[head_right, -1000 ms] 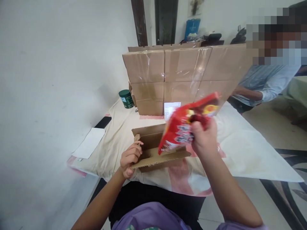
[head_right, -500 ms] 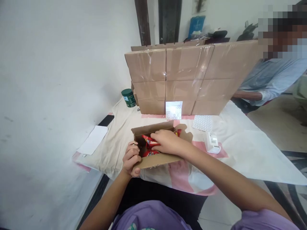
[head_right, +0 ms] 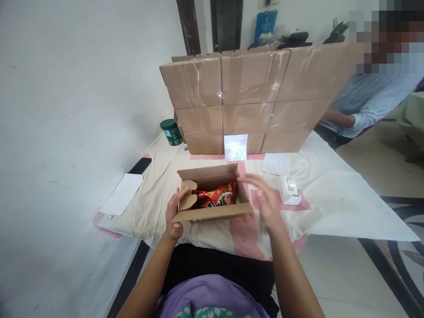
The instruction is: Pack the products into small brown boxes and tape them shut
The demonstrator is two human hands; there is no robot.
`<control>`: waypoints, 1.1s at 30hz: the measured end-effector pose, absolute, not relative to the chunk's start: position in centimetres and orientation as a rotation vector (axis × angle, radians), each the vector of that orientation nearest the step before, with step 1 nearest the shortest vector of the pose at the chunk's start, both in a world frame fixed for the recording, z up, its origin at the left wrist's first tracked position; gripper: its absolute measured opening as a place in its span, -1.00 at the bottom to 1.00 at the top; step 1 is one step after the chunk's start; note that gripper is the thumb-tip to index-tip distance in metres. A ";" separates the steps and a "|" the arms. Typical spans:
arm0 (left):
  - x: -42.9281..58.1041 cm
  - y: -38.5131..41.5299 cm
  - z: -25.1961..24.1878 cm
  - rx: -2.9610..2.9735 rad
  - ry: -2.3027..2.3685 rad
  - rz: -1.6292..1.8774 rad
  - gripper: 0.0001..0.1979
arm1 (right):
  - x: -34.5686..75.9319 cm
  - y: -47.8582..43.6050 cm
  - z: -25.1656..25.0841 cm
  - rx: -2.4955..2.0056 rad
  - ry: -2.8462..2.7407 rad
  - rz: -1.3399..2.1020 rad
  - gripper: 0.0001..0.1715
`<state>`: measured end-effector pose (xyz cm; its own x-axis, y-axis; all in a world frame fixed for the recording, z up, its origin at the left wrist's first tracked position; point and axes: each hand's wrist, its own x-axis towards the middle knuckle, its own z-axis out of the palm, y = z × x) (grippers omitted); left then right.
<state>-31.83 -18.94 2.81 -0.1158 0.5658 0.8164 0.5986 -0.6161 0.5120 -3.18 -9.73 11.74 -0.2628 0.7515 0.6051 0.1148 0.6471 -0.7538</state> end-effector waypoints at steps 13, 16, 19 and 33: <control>-32.5 -16.4 6.5 -2.174 -1.993 -2.119 -0.18 | -5.7 -7.7 6.9 -0.694 -1.587 0.979 0.00; -32.8 -16.3 5.9 -2.013 -2.019 -1.984 -0.25 | -6.2 -7.3 6.5 -0.607 -1.514 0.901 -0.18; -33.0 -16.6 6.2 -2.033 -2.004 -1.721 -0.46 | -6.4 -7.2 6.3 -0.601 -1.568 0.807 -0.56; -26.8 -17.1 10.3 -2.274 -1.843 -0.891 -0.38 | -6.5 -7.9 4.6 -0.678 -1.565 0.695 -0.59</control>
